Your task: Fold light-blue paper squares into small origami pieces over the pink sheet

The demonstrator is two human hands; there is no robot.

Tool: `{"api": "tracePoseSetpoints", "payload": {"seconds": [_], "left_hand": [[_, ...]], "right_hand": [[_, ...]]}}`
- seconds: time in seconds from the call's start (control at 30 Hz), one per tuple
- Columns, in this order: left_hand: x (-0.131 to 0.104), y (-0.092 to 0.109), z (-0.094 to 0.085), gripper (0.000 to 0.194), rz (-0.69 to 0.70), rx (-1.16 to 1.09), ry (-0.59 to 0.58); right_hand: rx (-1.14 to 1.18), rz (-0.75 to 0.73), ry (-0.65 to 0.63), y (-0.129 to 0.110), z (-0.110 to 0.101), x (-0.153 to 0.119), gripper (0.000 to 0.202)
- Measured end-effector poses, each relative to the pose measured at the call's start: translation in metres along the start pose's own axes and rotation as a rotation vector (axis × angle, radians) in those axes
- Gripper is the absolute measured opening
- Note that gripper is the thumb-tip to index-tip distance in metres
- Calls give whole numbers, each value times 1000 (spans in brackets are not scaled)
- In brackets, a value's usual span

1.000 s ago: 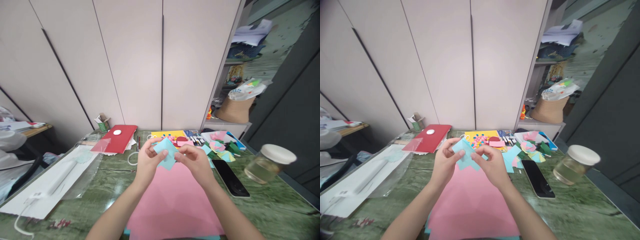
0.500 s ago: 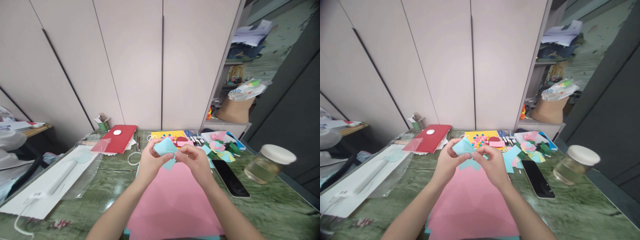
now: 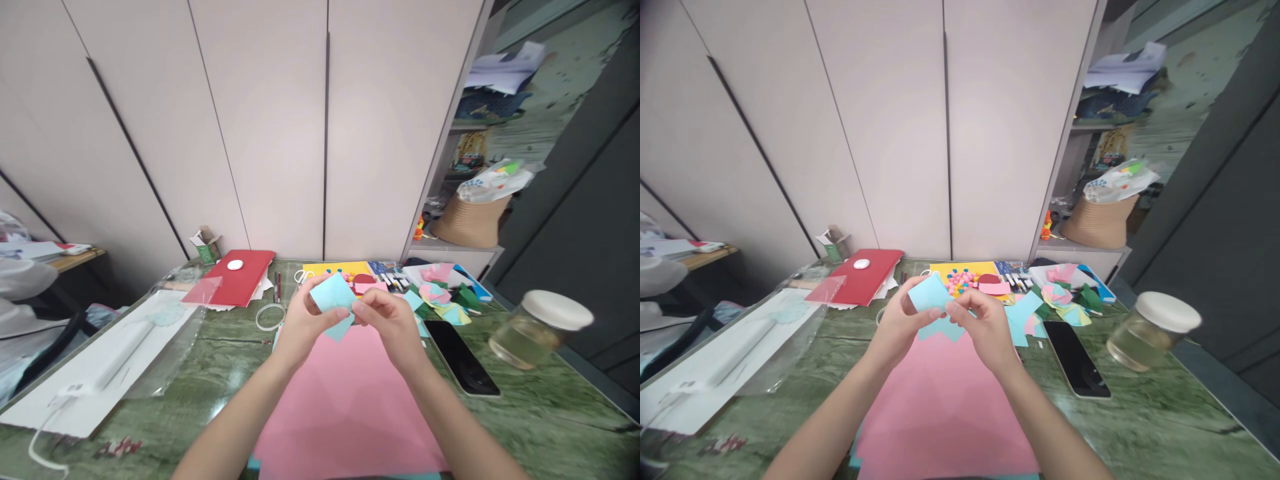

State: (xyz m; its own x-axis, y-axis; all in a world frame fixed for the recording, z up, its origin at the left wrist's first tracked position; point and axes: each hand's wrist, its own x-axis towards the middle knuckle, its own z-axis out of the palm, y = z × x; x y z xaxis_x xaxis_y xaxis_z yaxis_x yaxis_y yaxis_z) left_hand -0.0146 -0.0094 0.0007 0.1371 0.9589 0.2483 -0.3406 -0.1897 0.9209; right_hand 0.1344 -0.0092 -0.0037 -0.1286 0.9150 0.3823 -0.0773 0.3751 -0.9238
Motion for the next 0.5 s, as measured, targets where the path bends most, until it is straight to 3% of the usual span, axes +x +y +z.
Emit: {"api": "tracePoseSetpoints", "payload": {"seconds": [0.3, 0.5], "left_hand": [[0, -1, 0, 46, 48, -11, -30], [1, -3, 0, 47, 76, -22, 20]], "right_hand": [[15, -3, 38, -1, 7, -3, 19], [-10, 24, 40, -1, 7, -1, 17]]}}
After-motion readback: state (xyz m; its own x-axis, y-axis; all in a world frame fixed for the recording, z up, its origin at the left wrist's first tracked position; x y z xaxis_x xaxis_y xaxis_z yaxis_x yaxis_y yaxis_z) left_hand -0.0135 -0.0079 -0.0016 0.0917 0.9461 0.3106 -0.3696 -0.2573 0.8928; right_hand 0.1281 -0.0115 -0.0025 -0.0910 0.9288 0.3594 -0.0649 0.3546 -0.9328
